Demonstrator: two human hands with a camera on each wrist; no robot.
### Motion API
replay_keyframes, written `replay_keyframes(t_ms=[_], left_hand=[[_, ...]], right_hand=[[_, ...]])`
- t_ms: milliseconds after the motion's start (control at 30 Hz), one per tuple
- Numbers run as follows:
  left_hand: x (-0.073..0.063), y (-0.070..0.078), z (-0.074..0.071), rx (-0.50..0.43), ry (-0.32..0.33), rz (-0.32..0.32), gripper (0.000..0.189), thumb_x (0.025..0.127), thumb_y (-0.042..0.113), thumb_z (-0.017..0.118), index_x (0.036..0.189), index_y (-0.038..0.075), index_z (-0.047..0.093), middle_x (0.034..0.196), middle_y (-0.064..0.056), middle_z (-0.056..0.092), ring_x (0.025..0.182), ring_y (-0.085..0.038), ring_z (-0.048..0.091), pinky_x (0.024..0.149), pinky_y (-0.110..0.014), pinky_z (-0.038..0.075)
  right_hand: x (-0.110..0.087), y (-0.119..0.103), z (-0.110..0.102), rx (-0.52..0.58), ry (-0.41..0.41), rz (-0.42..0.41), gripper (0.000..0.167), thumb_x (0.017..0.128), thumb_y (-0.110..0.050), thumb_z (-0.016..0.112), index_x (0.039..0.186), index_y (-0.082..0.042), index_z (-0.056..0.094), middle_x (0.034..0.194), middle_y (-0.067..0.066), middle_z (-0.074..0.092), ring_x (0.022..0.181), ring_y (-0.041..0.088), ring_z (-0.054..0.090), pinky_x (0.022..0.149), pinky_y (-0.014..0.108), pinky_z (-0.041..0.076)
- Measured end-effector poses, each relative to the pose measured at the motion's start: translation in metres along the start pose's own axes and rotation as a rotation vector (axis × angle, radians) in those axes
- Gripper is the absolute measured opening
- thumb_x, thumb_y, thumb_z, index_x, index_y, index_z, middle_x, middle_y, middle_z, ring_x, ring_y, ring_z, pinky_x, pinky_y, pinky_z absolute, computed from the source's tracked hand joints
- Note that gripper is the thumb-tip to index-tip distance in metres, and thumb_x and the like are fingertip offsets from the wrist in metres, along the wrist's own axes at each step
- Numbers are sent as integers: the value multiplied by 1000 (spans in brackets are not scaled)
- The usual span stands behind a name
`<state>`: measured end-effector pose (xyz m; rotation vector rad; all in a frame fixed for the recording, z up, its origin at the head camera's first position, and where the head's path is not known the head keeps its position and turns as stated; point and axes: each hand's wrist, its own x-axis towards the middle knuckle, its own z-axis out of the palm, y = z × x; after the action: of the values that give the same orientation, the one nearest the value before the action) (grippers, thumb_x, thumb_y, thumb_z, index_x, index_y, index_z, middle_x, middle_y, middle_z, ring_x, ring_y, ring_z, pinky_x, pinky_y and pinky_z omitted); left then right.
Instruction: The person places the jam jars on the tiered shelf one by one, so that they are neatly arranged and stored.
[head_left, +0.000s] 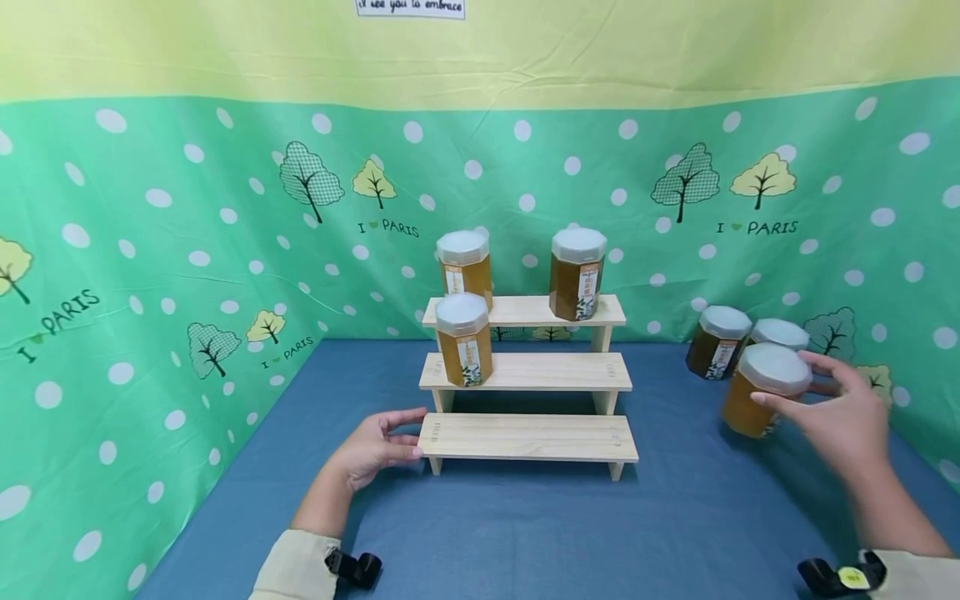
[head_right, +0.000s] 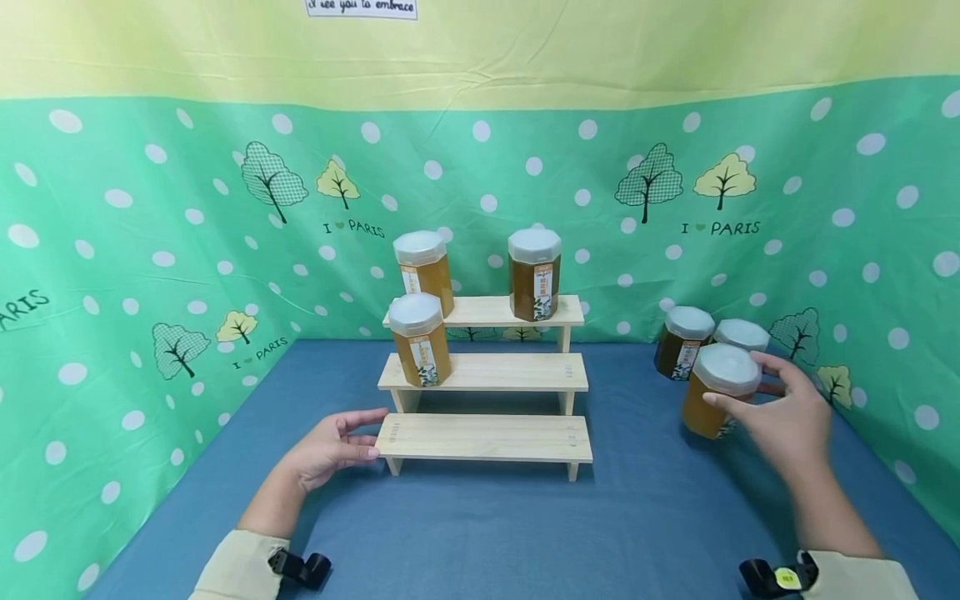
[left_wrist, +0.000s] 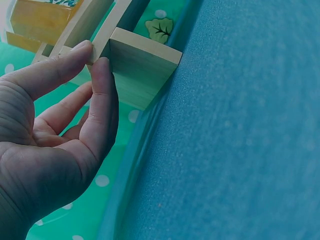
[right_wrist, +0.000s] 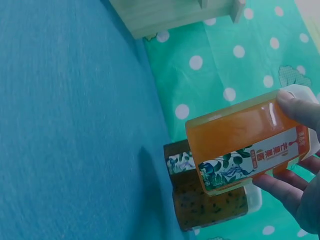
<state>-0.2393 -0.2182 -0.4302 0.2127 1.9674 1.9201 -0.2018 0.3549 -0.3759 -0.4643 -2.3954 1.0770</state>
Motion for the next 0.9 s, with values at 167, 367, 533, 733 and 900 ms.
replay_keyframes(t_ms=[167, 367, 533, 733, 900], left_hand=[[0, 0, 0, 1, 2, 1, 78, 81, -5, 74, 146, -9, 33, 123, -30, 59, 96, -24, 68, 82, -37, 57], [0, 0, 0, 4, 1, -4, 78, 80, -4, 75, 146, -9, 33, 122, -29, 60, 95, -23, 68, 82, -38, 57], [-1, 0, 0, 6, 0, 1, 78, 80, -4, 75, 146, -9, 33, 123, -29, 59, 96, -23, 68, 82, -39, 57], [-1, 0, 0, 7, -1, 3, 78, 81, -4, 75, 146, -9, 33, 123, -29, 59, 96, -24, 68, 82, -38, 57], [-1, 0, 0, 5, -1, 5, 78, 81, -4, 75, 146, -9, 33, 123, -29, 59, 96, -24, 68, 82, -39, 57]], right_hand=[[-2, -4, 1, -4, -26, -29, 90, 74, -42, 84, 146, -5, 44, 136, 25, 45, 81, -13, 36, 50, 15, 44], [-5, -11, 2, -11, -31, -63, 89, 73, -42, 86, 145, -7, 46, 132, 23, 50, 82, -14, 38, 52, 14, 43], [-8, -19, 2, -1, -44, -57, 90, 71, -43, 86, 145, -10, 46, 131, 21, 51, 84, -13, 38, 54, 15, 43], [-10, -27, -1, 35, -67, -43, 89, 69, -45, 87, 145, -18, 48, 121, 5, 55, 88, -7, 44, 57, 17, 45], [-10, -36, -1, 47, -84, -52, 88, 70, -46, 86, 144, -19, 48, 117, -1, 54, 93, 7, 48, 57, 19, 46]])
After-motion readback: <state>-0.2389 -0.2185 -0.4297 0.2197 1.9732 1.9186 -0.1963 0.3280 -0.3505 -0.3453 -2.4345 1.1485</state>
